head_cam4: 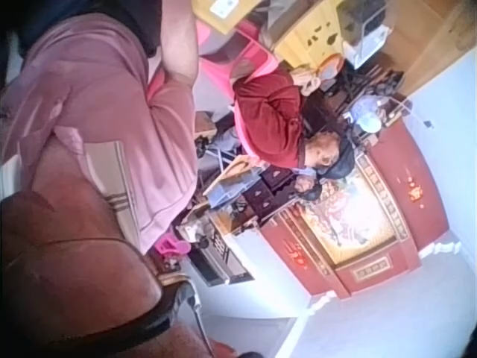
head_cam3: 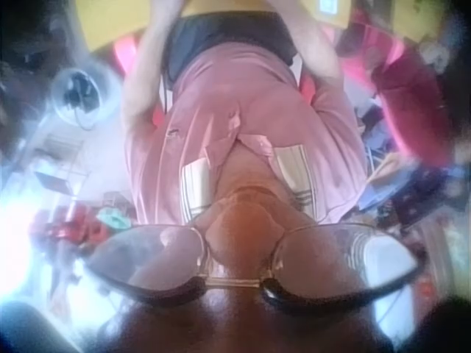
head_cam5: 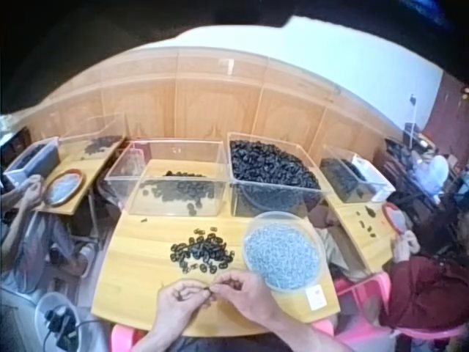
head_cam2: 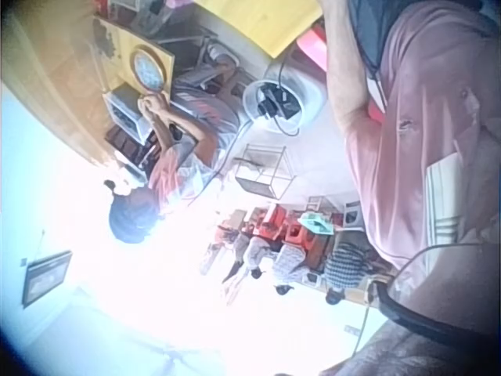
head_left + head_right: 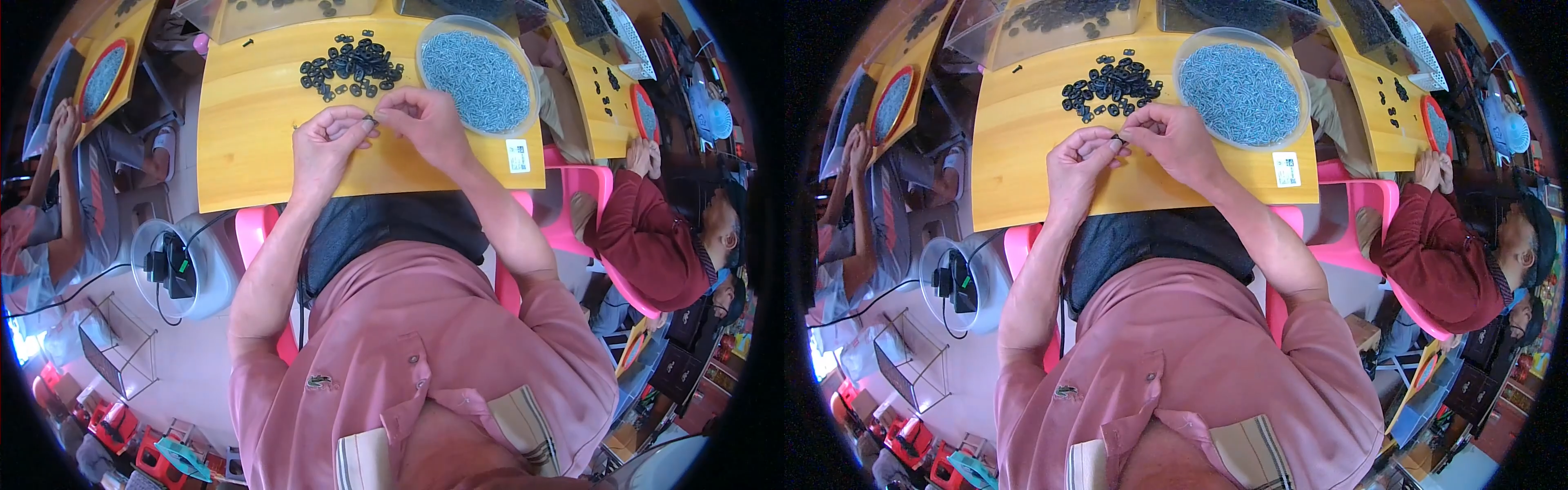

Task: The person assembles small plastic components by hand, taking small pins from a container and inserting them into the plastic pieces one by one.

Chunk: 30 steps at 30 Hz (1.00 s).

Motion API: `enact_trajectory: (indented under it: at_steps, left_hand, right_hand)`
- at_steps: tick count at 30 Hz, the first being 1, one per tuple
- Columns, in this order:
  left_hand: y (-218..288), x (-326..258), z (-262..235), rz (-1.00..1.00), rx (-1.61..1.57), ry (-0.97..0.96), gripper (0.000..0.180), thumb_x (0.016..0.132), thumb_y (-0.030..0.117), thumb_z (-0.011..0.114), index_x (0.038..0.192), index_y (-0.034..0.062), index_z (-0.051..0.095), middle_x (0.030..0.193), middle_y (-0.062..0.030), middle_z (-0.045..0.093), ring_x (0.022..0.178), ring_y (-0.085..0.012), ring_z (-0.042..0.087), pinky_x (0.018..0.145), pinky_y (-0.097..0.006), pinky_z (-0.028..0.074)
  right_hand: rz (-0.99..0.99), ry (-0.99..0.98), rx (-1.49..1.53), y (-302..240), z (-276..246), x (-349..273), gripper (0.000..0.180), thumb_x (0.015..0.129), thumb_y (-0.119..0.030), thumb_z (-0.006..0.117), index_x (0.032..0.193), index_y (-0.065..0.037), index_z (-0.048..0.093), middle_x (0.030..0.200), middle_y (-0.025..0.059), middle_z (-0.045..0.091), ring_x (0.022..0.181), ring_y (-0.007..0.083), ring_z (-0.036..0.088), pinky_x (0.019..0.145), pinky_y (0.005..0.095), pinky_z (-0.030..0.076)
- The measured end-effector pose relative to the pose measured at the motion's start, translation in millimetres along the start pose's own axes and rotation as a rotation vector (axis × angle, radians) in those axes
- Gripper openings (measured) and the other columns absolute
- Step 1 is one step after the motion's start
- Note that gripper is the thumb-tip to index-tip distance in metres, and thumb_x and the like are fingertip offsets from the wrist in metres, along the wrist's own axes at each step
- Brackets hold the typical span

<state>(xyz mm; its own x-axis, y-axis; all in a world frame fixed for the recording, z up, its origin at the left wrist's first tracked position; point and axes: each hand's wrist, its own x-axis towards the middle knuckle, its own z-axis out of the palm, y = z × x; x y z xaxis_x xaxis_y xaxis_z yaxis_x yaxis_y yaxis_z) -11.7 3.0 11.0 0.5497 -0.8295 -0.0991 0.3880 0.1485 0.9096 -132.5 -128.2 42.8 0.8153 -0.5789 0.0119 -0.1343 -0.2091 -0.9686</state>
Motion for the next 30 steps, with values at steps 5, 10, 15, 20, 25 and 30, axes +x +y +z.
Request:
enact_trajectory:
  at_steps: [5,10,15,20,25,30]
  left_hand:
    - [-6.2,0.3,-1.2,0.02,-0.033,0.007,0.014,0.088,-0.002,0.067,0.101,-0.0055,0.064,0.087,-0.0114,0.071,0.077,-0.0148,0.069,0.07,-0.025,0.057]
    - [-9.1,-0.2,-0.8,0.026,-0.021,0.016,0.013,0.088,-0.003,0.067,0.101,-0.0062,0.064,0.087,-0.0116,0.071,0.077,-0.0144,0.069,0.071,-0.025,0.057]
    - [-9.5,1.4,-0.4,0.049,-0.018,0.015,0.014,0.089,-0.003,0.067,0.102,-0.0065,0.065,0.088,-0.0116,0.071,0.078,-0.0142,0.069,0.073,-0.025,0.057]
    - [-4.5,0.4,2.2,0.035,0.042,0.035,0.017,0.09,0.0,0.066,0.105,-0.0067,0.065,0.09,-0.0118,0.071,0.079,-0.0138,0.069,0.074,-0.024,0.057]
    - [-3.3,0.3,2.8,0.03,0.025,0.017,0.015,0.09,0.0,0.067,0.103,-0.0063,0.065,0.09,-0.0113,0.071,0.081,-0.0131,0.069,0.074,-0.024,0.056]
    - [-5.8,0.5,2.3,0.033,0.007,0.011,0.014,0.09,0.001,0.067,0.102,-0.0059,0.066,0.089,-0.0109,0.071,0.08,-0.0124,0.069,0.073,-0.023,0.056]
  right_hand:
    - [0.005,0.013,-0.062,-1.9,2.1,-1.7,0.013,0.088,-0.012,0.07,0.091,0.001,0.07,0.074,-0.0004,0.066,0.063,0.0038,0.057,0.056,0.0195,0.045]
    - [0.007,0.013,-0.092,-8.6,4.2,-2.6,0.013,0.089,-0.011,0.069,0.089,0.001,0.069,0.071,0.0006,0.066,0.062,0.0049,0.059,0.055,0.0203,0.045]
    - [0.017,-0.004,0.006,-2.3,3.0,-0.9,0.012,0.089,-0.009,0.068,0.092,0.003,0.068,0.078,0.0028,0.067,0.066,0.0057,0.06,0.059,0.0204,0.047]
    - [-0.016,-0.015,-0.034,-10.8,-6.0,-0.5,0.013,0.088,-0.007,0.068,0.096,0.003,0.069,0.082,0.003,0.068,0.068,0.0069,0.061,0.061,0.0208,0.048]
    - [-0.145,0.012,-0.25,-15.0,-5.9,-1.9,0.012,0.085,-0.006,0.07,0.095,0.0,0.07,0.083,0.003,0.069,0.067,0.0077,0.062,0.061,0.0219,0.049]
    - [-0.233,0.061,-0.372,-18.2,-2.4,-2.1,0.011,0.082,-0.009,0.071,0.09,-0.002,0.07,0.079,0.0105,0.068,0.067,0.0209,0.066,0.061,0.031,0.052]
